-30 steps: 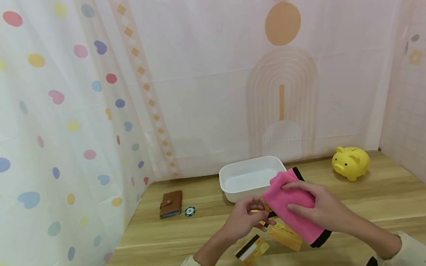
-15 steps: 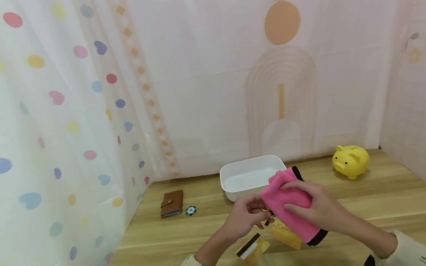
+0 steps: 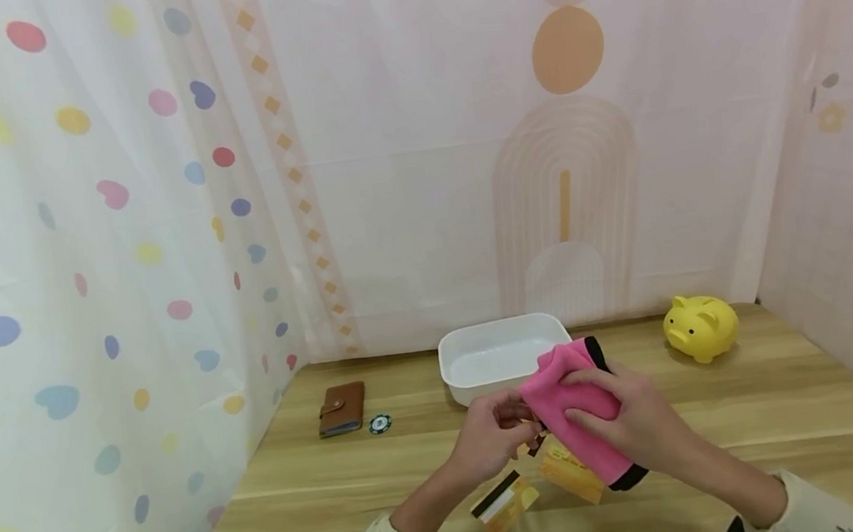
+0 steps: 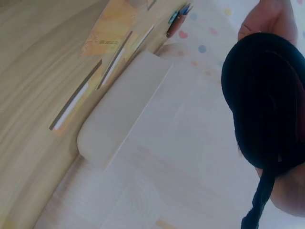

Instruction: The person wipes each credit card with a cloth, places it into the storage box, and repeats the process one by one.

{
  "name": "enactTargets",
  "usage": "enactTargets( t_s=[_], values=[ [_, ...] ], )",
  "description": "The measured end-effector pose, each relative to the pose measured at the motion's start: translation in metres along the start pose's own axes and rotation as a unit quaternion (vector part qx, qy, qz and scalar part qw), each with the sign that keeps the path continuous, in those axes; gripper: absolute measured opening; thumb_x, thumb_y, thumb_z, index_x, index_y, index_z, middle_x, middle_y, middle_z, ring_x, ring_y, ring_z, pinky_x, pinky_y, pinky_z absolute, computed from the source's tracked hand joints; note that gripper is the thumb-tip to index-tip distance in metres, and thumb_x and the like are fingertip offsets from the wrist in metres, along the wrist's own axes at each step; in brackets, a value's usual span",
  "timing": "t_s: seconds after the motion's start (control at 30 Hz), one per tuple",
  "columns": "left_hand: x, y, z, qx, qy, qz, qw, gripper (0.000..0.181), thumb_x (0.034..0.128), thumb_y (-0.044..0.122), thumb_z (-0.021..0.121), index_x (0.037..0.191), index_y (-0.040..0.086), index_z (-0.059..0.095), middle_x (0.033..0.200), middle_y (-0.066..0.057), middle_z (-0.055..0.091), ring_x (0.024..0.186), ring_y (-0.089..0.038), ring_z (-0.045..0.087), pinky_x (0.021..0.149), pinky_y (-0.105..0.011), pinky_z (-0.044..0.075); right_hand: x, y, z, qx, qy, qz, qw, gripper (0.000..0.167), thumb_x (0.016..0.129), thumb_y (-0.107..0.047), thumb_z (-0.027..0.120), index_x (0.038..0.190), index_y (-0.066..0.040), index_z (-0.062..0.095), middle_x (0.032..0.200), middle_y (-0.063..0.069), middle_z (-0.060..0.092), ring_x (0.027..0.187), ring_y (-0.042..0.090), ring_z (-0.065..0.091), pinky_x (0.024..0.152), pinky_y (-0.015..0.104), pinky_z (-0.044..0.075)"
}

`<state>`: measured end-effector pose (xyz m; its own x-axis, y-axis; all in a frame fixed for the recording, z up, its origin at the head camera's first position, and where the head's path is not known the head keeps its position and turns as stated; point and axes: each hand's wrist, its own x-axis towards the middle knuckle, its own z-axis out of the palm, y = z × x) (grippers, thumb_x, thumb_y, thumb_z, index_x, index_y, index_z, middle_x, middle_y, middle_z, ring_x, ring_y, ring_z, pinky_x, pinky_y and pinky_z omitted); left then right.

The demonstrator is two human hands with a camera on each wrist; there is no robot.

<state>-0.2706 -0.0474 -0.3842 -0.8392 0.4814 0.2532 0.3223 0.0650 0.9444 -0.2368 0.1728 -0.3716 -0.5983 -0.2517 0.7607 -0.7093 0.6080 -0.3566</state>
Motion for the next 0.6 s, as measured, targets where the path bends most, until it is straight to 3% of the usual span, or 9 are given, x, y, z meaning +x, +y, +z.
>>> enactTargets(
  t_s=[0.27,0.43,0.6],
  values=[
    [0.0014,-0.0026,0.0048,0.03,0.024,0.032,0.9988,0.026,0.0892,-0.006,0.06,0.114,-0.001,0.067,0.092,-0.012,0.071,0.062,-0.014,0.06,0.049,-0.018,0.042,0.0,0.0021,0.0022,-0.033,0.006,0.004,0.9994,0.039,0.072,-0.011,0.088,0.105,-0.015,0.07,0.107,0.01,0.064,0.08,0.015,0.06,0.062,0.026,0.054],
    [0.0015,-0.0033,0.0065,0.037,0.023,0.034,0.9985,0.025,0.0888,-0.008,0.059,0.113,-0.004,0.066,0.091,-0.012,0.07,0.066,-0.016,0.06,0.054,-0.018,0.044,-0.001,0.0035,0.0013,-0.04,0.007,0.003,0.9992,0.038,0.072,-0.01,0.088,0.105,-0.015,0.07,0.104,0.01,0.065,0.077,0.015,0.06,0.06,0.025,0.053],
    [-0.0013,-0.0028,0.0068,0.038,0.03,0.026,0.9985,0.022,0.0883,-0.006,0.06,0.11,-0.006,0.065,0.089,-0.011,0.068,0.065,-0.01,0.059,0.053,-0.018,0.043,-0.0027,0.0026,-0.0007,-0.042,0.007,0.01,0.999,0.038,0.072,-0.007,0.088,0.105,-0.015,0.07,0.102,0.009,0.065,0.077,0.015,0.059,0.059,0.025,0.053]
  ],
)
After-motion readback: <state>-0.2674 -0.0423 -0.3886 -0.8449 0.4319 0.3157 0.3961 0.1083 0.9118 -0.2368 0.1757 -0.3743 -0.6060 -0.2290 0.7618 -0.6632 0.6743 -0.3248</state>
